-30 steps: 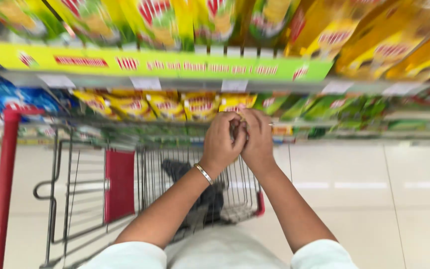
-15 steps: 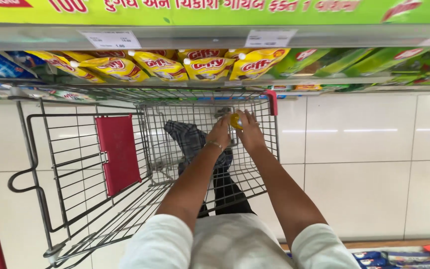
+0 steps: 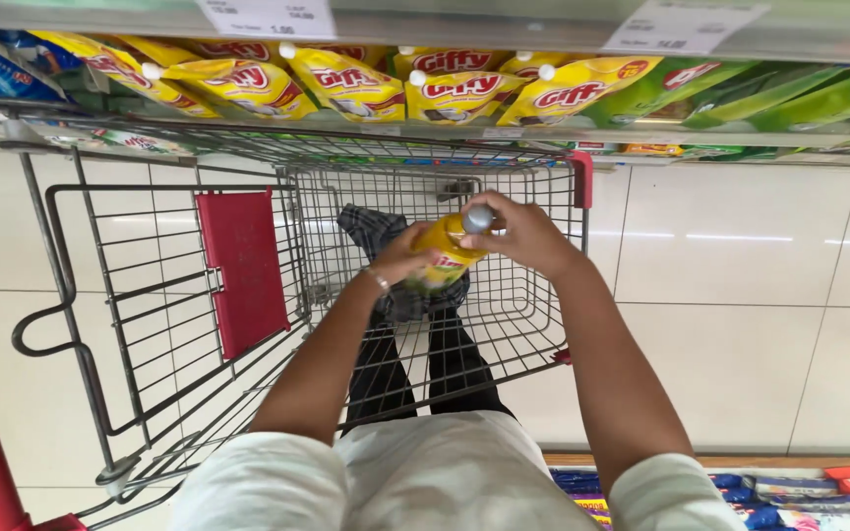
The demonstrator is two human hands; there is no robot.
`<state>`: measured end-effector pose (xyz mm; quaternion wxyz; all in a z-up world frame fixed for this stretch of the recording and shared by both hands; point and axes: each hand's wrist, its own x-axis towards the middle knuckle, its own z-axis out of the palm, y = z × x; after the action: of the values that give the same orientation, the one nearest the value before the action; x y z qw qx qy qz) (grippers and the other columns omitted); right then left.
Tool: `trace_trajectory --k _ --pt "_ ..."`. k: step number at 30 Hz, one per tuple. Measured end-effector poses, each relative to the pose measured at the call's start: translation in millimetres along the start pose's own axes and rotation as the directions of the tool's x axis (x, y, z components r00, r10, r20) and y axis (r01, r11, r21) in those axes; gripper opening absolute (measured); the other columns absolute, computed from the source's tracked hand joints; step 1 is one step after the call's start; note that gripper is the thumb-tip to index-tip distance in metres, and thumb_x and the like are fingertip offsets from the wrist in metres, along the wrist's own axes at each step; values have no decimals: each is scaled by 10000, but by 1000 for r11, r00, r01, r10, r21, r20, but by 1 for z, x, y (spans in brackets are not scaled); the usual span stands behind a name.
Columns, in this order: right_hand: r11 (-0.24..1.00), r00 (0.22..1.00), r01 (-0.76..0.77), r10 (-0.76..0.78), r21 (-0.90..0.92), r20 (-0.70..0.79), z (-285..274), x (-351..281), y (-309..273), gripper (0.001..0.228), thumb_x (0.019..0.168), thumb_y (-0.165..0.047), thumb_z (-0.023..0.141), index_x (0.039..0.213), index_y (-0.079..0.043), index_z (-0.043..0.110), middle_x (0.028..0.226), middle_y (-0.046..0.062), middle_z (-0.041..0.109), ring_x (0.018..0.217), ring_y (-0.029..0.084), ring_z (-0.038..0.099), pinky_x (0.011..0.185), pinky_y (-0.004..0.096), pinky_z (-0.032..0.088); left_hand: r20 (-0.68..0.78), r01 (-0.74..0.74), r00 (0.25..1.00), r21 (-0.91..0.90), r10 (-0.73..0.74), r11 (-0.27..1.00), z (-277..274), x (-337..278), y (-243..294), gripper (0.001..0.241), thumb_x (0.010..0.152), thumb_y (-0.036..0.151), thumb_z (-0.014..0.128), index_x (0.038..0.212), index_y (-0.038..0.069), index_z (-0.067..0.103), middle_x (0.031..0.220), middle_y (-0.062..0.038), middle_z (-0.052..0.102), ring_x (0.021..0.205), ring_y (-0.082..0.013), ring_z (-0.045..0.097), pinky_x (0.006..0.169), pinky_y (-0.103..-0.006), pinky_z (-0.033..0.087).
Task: Select and inspect dish soap liquid and pouches in a convenience store, wiping them with a cloth and placing them in a cart.
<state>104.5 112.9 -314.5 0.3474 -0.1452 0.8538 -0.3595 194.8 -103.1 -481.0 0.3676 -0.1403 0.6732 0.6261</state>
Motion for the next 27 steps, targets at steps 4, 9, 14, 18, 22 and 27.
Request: trace_trajectory --k 4,9,14,18,22,27 --pt "904 995 -22 -21 427 96 38 39 8 505 824 -363 801 1226 -115 620 1106 98 734 966 255 744 736 389 652 -31 -2 1000 -83 0 997 -38 -21 -71 767 904 736 426 1310 129 662 1157 -114 758 1042 -216 742 820 -413 634" --pt "664 930 -357 319 656 184 174 91 88 676 989 -622 416 1343 -82 617 1131 125 751 1098 262 716 936 395 617 -369 186 880 -314 -300 931 -59 -83 -110 802 860 770 506 1036 36 777 979 -139 788 923 -249 759 823 -370 598" --pt "901 873 -417 434 -123 222 340 105 224 540 950 -562 586 1211 -118 747 1217 157 678 1184 339 636 1051 465 484 -432 96 842 -470 -324 877 -75 -118 -181 859 900 779 446 1125 5 742 1048 -141 772 979 -236 732 865 -389 582" --pt "901 891 -400 425 -166 159 389 108 258 507 862 -497 788 1213 -136 731 1311 166 606 1222 360 588 1058 434 460 -306 -13 907 -706 -288 708 -86 -146 -159 945 855 810 401 1371 38 575 1216 -136 727 1091 -244 721 950 -416 582" --pt "897 897 -441 442 -26 18 340 83 184 396 856 -376 787 1161 -128 736 1231 129 718 1143 314 694 1036 395 522 -144 -102 989 -818 -31 566 -90 -163 -137 975 837 820 408 1497 104 446 1380 -126 637 1230 -252 661 1055 -444 536" --pt "451 822 -465 540 762 182 267 63 144 365 850 -118 687 1212 -85 720 1129 211 732 1001 300 710 885 401 608 95 -80 824 -957 558 280 -84 -188 -97 1036 1003 883 397 1595 34 443 1386 -291 614 1224 -415 624 1028 -554 508"
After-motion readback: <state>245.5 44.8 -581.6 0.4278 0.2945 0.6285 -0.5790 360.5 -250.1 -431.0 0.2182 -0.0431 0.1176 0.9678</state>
